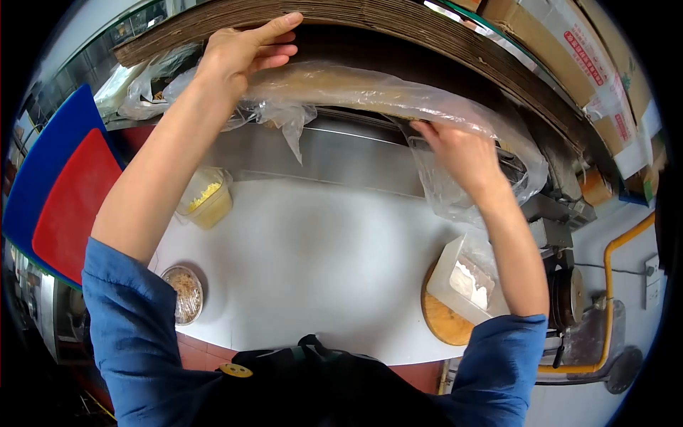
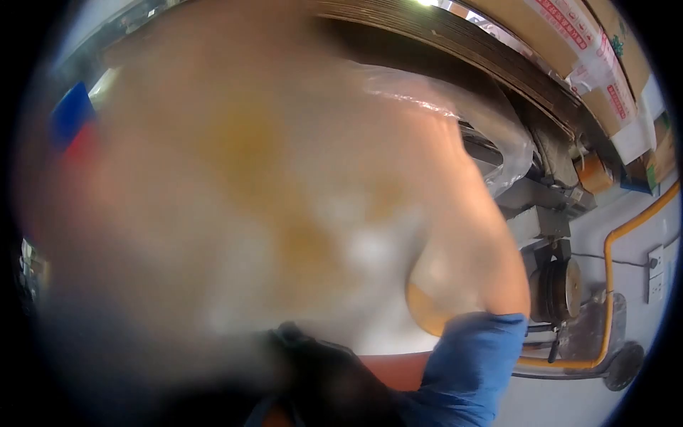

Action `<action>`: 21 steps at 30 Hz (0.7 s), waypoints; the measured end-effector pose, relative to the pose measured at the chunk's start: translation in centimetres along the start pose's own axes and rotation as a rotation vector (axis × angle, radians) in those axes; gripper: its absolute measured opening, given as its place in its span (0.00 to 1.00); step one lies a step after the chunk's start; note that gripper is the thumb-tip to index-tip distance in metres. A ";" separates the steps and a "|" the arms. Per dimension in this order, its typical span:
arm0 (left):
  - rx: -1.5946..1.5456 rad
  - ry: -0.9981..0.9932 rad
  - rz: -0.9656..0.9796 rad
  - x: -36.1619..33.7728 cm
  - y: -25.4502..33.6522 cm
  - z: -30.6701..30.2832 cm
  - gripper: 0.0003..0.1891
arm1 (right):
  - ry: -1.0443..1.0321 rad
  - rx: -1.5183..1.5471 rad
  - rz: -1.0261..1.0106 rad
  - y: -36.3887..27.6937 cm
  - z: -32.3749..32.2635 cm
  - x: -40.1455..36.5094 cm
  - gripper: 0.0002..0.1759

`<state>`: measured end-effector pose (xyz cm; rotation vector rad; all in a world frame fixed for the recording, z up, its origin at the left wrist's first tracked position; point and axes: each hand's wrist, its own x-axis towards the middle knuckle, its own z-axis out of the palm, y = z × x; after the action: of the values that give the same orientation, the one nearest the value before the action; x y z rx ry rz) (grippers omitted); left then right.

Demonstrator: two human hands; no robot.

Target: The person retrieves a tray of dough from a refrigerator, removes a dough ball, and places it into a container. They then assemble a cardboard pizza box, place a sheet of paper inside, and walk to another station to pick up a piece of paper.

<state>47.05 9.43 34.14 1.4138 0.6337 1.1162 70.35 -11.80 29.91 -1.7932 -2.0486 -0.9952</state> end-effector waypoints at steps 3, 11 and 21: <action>-0.021 -0.032 0.020 0.4 -0.6 -0.4 0.23 | -0.060 -0.249 -0.016 4.2 -1.2 -2.3 0.21; -0.104 0.020 -0.031 1.0 0.1 -0.2 0.20 | 0.028 -0.421 0.179 7.2 -2.8 -6.9 0.21; -0.115 -0.125 -0.065 1.3 0.7 0.2 0.22 | 0.011 -0.261 0.046 -7.7 -13.3 -9.3 0.22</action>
<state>47.59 10.35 35.14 1.3436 0.5139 0.9895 61.74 -27.47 31.76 -1.9422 -1.9358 -1.3075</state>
